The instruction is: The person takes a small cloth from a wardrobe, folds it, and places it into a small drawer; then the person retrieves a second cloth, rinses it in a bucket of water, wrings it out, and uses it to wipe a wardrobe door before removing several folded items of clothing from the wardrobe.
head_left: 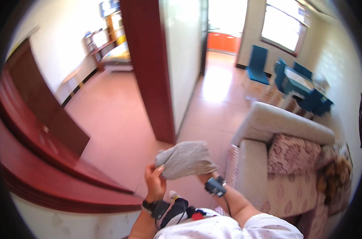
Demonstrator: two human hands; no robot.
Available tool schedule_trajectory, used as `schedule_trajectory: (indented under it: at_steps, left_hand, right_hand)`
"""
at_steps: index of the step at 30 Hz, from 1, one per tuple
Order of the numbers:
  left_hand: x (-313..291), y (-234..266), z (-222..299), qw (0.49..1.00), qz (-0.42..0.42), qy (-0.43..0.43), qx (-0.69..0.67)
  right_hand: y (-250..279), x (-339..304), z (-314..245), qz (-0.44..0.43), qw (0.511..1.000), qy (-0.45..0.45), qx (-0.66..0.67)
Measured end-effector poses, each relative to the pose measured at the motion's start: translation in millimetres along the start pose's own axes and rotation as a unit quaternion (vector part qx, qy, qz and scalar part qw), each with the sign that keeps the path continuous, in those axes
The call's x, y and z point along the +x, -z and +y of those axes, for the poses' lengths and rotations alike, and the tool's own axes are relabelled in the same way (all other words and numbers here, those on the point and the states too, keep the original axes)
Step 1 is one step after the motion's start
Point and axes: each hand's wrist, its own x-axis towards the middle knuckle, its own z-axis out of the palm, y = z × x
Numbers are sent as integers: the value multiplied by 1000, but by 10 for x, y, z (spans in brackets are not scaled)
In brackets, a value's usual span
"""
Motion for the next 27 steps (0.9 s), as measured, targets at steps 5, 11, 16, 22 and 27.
schedule_trajectory:
  at_steps: [5,11,16,22,27]
  left_hand:
    - [713,124,140,988,-21,115,97]
    - [1365,520,691,727,31,-368,578]
    - [1752,161,1077,680,-24,-445,583]
    - [2278,14,1353,907,31,-303,292]
    - [2816,-100,1755,951,-25,-302,-64]
  right_hand:
    - [-439,851,-137,90,992,78,-29]
    - [-1041,1998,196,14,272,187,-944]
    - [-1027,1986,1159,-138,985,96,-46]
    - [-611,2969,1351,-386,836,-116,-371]
    - [-1027,3609,1200,-411,666,194,-591]
